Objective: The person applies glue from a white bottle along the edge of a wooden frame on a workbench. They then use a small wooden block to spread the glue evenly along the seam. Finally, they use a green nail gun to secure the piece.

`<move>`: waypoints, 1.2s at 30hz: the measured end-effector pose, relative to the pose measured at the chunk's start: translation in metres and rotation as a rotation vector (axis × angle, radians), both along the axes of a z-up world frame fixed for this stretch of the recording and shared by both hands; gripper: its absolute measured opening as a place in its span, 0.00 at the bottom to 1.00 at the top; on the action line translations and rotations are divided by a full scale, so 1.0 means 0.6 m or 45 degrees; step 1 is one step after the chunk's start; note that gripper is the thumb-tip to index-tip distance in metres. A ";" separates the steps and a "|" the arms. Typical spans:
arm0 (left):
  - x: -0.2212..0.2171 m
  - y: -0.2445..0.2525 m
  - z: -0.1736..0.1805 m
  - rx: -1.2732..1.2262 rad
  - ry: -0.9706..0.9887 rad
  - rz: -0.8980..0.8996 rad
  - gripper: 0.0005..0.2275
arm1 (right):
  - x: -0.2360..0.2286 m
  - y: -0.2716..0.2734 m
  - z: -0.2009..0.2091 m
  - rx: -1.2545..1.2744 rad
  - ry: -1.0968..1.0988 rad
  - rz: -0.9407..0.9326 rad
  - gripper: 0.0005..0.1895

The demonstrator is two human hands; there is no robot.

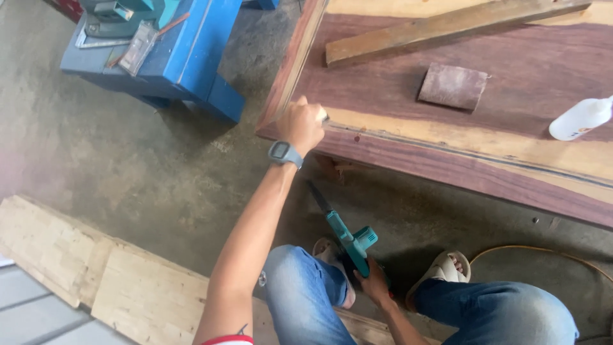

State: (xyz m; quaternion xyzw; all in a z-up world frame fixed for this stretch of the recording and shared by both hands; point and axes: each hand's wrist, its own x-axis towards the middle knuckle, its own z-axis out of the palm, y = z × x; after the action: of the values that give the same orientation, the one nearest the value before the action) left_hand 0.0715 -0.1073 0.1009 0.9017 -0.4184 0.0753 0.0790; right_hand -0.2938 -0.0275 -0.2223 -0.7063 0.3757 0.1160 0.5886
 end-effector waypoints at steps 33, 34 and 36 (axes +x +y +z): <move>-0.012 -0.005 0.021 0.135 -0.066 -0.002 0.07 | 0.005 -0.002 -0.010 -0.053 0.046 -0.018 0.27; -0.017 -0.003 0.023 0.153 -0.033 0.038 0.07 | 0.001 0.001 -0.014 -0.040 0.035 -0.017 0.28; 0.008 -0.006 -0.006 0.130 -0.047 0.063 0.08 | 0.000 -0.004 0.003 -0.029 0.057 0.013 0.28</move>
State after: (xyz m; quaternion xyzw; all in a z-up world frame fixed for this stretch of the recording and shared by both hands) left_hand 0.0762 -0.1108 0.0974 0.9131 -0.4005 0.0724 0.0233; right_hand -0.2939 -0.0302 -0.2206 -0.7121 0.3866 0.1306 0.5713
